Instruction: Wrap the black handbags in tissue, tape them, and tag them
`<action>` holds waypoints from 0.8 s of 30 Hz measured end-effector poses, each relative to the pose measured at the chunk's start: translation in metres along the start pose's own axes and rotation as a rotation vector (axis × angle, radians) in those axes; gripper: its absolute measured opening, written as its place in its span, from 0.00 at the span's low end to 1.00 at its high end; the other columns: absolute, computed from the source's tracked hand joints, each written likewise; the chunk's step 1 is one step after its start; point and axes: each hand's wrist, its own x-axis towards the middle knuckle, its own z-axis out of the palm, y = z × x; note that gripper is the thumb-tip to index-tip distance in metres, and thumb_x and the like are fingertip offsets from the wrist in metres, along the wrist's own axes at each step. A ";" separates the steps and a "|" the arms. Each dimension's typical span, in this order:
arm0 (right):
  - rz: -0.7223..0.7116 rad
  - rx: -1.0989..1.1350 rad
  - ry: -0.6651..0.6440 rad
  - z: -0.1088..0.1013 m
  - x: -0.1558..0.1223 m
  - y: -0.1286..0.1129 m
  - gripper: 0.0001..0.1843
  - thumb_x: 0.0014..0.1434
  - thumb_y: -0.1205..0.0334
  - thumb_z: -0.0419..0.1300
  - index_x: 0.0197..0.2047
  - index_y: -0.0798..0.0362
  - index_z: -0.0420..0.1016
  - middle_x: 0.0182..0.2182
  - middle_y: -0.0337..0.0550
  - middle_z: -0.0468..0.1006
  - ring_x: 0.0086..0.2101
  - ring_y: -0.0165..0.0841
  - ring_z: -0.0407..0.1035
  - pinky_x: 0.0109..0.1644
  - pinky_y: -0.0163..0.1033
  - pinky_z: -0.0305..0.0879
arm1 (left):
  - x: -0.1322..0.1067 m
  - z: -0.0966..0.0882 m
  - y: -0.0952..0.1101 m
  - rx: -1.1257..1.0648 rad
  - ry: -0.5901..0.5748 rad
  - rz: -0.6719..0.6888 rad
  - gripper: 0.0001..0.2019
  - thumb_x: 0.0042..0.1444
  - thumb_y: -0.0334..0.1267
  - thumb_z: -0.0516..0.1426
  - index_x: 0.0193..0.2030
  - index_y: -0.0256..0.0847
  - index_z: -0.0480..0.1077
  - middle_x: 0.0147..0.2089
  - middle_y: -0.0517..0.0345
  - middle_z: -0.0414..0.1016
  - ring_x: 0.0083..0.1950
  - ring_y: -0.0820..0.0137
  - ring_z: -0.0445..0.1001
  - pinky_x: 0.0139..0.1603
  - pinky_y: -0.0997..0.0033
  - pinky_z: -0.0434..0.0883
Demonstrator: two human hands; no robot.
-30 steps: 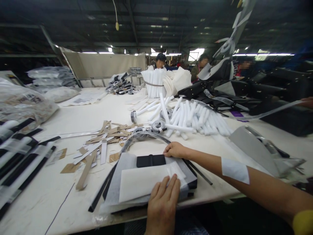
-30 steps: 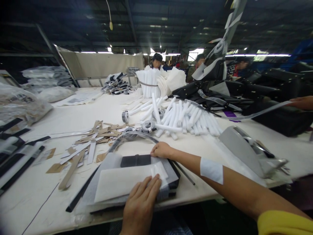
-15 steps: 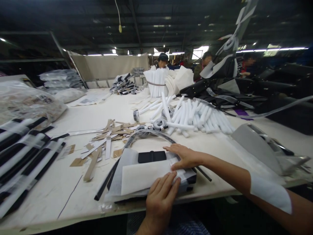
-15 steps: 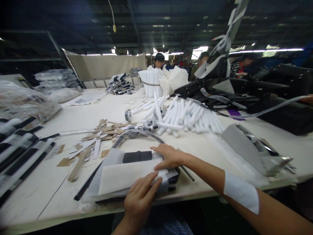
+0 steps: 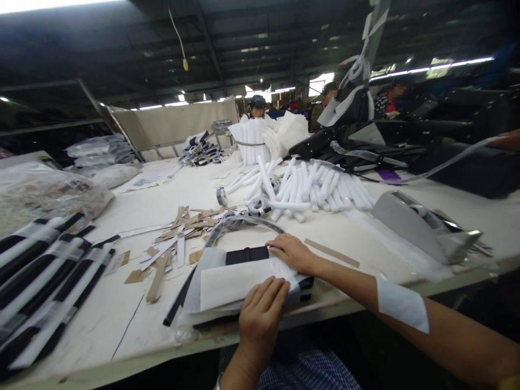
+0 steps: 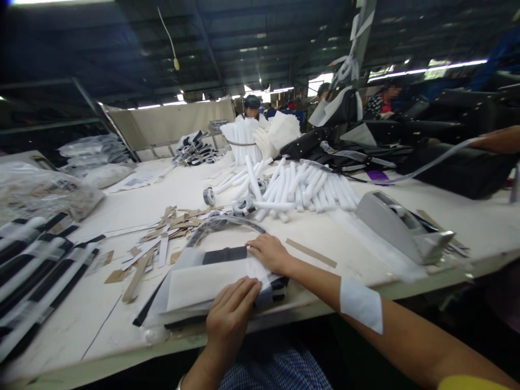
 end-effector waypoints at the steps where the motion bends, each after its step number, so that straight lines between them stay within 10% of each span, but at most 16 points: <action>1: 0.008 0.008 0.031 0.000 0.001 -0.001 0.16 0.69 0.60 0.53 0.52 0.52 0.78 0.49 0.49 0.80 0.52 0.40 0.70 0.60 0.47 0.60 | 0.001 -0.001 0.000 0.000 -0.006 0.006 0.15 0.69 0.31 0.50 0.56 0.43 0.74 0.53 0.56 0.80 0.55 0.64 0.78 0.54 0.63 0.73; 9: -0.204 0.054 0.232 -0.019 -0.071 -0.042 0.16 0.69 0.59 0.53 0.56 0.49 0.75 0.54 0.48 0.77 0.57 0.40 0.69 0.66 0.52 0.57 | 0.007 -0.034 -0.011 -0.012 -0.121 0.114 0.16 0.68 0.29 0.50 0.57 0.39 0.72 0.59 0.50 0.76 0.61 0.66 0.73 0.60 0.62 0.73; 17: -0.436 -0.229 0.237 0.015 -0.120 -0.033 0.37 0.64 0.76 0.49 0.73 0.43 0.51 0.65 0.44 0.65 0.64 0.39 0.60 0.67 0.53 0.61 | 0.003 -0.109 -0.075 0.300 -0.426 0.276 0.24 0.67 0.25 0.45 0.69 0.39 0.59 0.68 0.51 0.66 0.70 0.63 0.61 0.70 0.54 0.61; 24: -0.416 -0.262 0.284 0.024 -0.121 -0.031 0.40 0.62 0.79 0.45 0.74 0.45 0.47 0.66 0.44 0.63 0.65 0.42 0.58 0.67 0.60 0.60 | 0.001 -0.100 -0.091 0.213 -0.613 0.114 0.23 0.65 0.26 0.49 0.65 0.42 0.63 0.64 0.53 0.71 0.63 0.67 0.71 0.66 0.57 0.67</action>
